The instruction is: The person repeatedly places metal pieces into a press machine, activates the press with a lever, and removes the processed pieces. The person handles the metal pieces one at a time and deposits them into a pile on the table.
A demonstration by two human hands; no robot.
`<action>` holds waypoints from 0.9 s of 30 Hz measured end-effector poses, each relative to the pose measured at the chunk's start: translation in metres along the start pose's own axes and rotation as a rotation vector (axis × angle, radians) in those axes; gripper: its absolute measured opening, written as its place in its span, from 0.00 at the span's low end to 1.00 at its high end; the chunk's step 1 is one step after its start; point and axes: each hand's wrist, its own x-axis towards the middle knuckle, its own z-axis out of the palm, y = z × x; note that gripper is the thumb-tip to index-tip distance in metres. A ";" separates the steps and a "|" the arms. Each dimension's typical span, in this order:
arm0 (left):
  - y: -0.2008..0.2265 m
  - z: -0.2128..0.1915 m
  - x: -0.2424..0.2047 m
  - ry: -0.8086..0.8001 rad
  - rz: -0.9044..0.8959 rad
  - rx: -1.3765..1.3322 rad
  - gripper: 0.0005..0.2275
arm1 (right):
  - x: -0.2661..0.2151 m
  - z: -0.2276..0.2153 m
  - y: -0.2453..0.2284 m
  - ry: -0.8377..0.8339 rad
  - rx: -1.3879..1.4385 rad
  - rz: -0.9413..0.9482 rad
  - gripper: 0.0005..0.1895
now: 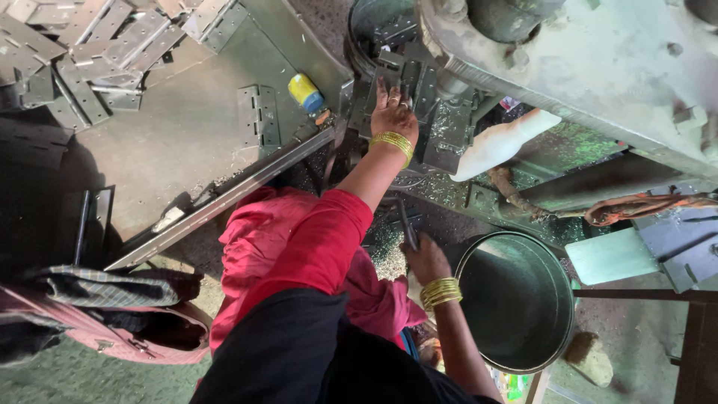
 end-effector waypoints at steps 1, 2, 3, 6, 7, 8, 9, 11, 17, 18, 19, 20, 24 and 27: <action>0.001 0.004 0.007 0.002 0.004 0.004 0.22 | -0.002 0.010 -0.002 -0.018 0.025 0.057 0.23; 0.002 0.009 0.012 0.005 0.008 0.008 0.21 | -0.003 0.019 -0.002 -0.036 0.051 0.114 0.23; 0.003 0.014 0.015 0.009 0.011 0.010 0.21 | -0.006 0.030 -0.001 0.019 0.049 0.077 0.24; -0.015 0.015 0.007 -0.065 0.039 0.035 0.21 | -0.014 0.047 -0.020 0.042 0.048 0.009 0.26; -0.015 0.010 0.004 -0.045 0.050 0.019 0.22 | -0.015 0.033 -0.024 -0.016 0.038 0.037 0.26; -0.017 0.006 -0.003 -0.018 0.053 -0.012 0.22 | -0.019 0.015 -0.030 -0.075 0.032 0.063 0.25; -0.016 0.000 -0.007 0.018 0.072 -0.033 0.22 | -0.022 -0.006 -0.043 -0.060 -0.021 0.079 0.27; -0.016 0.001 -0.025 0.081 0.095 -0.084 0.22 | -0.037 -0.047 -0.075 0.088 0.017 0.063 0.30; -0.031 0.065 -0.109 0.420 0.232 0.071 0.18 | -0.051 -0.120 -0.138 0.567 0.141 -0.202 0.28; -0.039 0.066 -0.117 0.396 0.302 -0.107 0.15 | -0.055 -0.121 -0.141 0.526 0.178 -0.177 0.26; -0.041 0.063 -0.116 0.375 0.366 -0.291 0.13 | -0.057 -0.123 -0.142 0.538 0.176 -0.172 0.26; -0.040 0.056 -0.111 0.462 0.380 -0.323 0.14 | -0.057 -0.125 -0.142 0.551 0.173 -0.167 0.26; 0.002 0.019 -0.061 0.602 0.264 -0.158 0.13 | -0.053 -0.123 -0.143 0.532 0.160 -0.149 0.23; 0.035 0.015 -0.037 0.285 0.021 0.138 0.07 | -0.051 -0.111 -0.135 0.530 0.079 -0.142 0.25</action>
